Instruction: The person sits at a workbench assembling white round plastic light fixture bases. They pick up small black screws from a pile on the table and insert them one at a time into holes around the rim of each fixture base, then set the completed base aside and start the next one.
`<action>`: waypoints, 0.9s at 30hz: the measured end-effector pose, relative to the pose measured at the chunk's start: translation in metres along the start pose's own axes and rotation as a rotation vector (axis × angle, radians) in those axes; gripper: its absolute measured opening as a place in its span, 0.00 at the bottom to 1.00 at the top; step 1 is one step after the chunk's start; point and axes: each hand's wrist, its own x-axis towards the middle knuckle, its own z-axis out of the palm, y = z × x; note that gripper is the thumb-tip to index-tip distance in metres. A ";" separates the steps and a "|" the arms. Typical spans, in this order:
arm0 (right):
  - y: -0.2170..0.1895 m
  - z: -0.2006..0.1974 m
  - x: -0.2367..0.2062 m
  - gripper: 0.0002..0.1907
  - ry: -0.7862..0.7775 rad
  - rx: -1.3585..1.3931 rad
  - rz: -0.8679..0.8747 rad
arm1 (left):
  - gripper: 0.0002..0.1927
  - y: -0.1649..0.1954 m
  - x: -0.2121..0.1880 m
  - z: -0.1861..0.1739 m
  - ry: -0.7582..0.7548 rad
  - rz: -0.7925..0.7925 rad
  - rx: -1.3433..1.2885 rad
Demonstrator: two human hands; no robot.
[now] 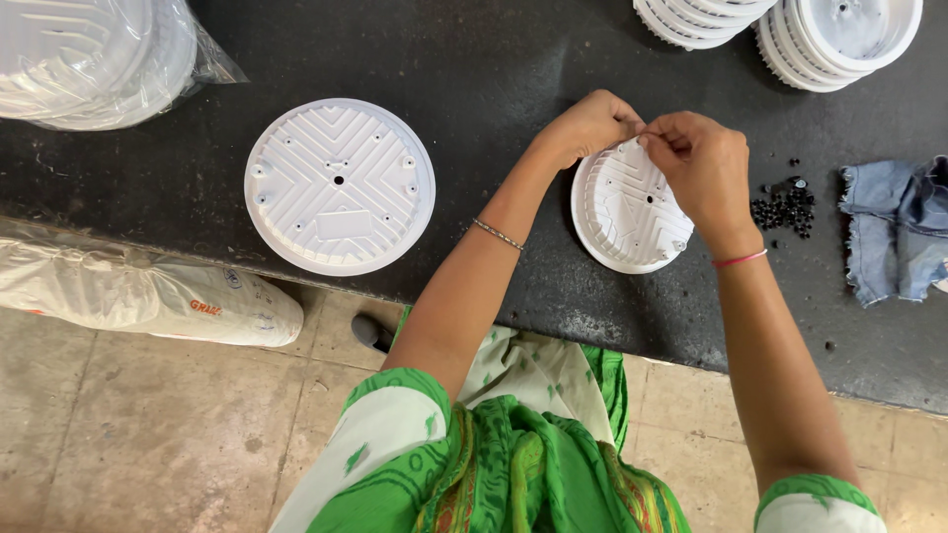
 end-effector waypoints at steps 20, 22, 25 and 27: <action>-0.002 -0.010 -0.016 0.06 0.050 -0.073 -0.090 | 0.11 0.012 -0.014 0.015 -0.033 0.048 -0.008; -0.002 -0.009 -0.015 0.06 0.065 -0.061 -0.067 | 0.11 0.013 -0.012 0.016 -0.041 0.047 -0.020; 0.004 -0.009 -0.013 0.06 0.101 -0.007 -0.033 | 0.12 0.012 -0.010 0.018 -0.044 0.032 -0.031; 0.013 -0.012 -0.014 0.06 0.121 0.048 -0.002 | 0.12 0.010 -0.007 0.021 -0.045 0.024 -0.044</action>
